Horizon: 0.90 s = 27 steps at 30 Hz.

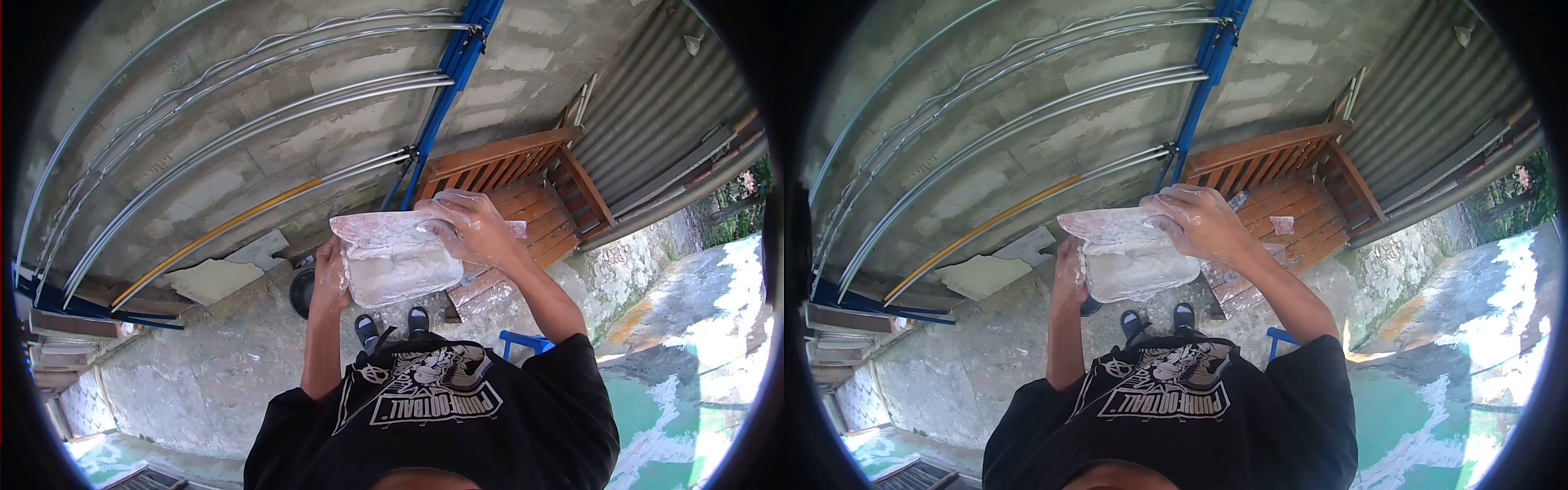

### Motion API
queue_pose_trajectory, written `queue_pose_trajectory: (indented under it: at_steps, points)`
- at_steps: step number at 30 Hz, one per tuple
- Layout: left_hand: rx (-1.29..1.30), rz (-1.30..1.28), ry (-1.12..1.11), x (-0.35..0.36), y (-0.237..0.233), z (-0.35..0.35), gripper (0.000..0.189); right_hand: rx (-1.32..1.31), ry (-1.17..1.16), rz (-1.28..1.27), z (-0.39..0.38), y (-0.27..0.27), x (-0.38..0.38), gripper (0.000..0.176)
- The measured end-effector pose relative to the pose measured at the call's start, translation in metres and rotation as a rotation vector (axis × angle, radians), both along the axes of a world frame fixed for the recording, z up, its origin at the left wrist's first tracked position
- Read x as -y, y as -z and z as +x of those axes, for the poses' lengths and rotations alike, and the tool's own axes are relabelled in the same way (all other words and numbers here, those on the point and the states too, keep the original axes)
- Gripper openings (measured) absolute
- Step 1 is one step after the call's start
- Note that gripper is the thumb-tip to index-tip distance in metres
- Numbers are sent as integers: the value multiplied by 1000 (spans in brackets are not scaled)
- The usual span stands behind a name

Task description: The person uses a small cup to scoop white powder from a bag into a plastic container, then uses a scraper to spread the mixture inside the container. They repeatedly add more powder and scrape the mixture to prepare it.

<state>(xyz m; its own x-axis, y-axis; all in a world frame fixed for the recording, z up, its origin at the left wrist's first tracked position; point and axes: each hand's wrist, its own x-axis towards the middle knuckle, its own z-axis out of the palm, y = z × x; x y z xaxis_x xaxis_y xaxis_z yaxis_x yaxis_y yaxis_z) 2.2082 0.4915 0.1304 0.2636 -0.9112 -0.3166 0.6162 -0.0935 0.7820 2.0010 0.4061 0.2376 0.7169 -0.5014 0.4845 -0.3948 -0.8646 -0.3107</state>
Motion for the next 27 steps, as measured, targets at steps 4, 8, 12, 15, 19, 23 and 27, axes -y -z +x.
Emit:
queue_pose_trajectory:
  at_steps: [4, 8, 12, 15, 19, 23, 27]
  points:
    - [-10, -28, 64, 1, 3, 3, 33, -76, -31, -21, 4, 16, 5, 30]
    - [37, -63, 45, -3, 6, 5, 38, -87, -63, 18, 5, 29, 2, 29]
    - [-7, -74, 6, 0, 13, 7, 46, -75, -97, 20, 2, 38, -3, 28]
    - [30, -98, 41, -1, 14, 10, 47, -120, -133, 113, 2, 29, -5, 29]
    - [28, -40, 1, -2, 9, 11, 47, -147, -68, 167, -6, 3, -6, 28]
    - [-8, -46, 51, 0, 10, 17, 44, -136, -122, 99, -5, 21, -5, 29]
    - [-81, -149, 98, -2, 22, 17, 37, -108, -122, 35, 0, 34, -3, 29]
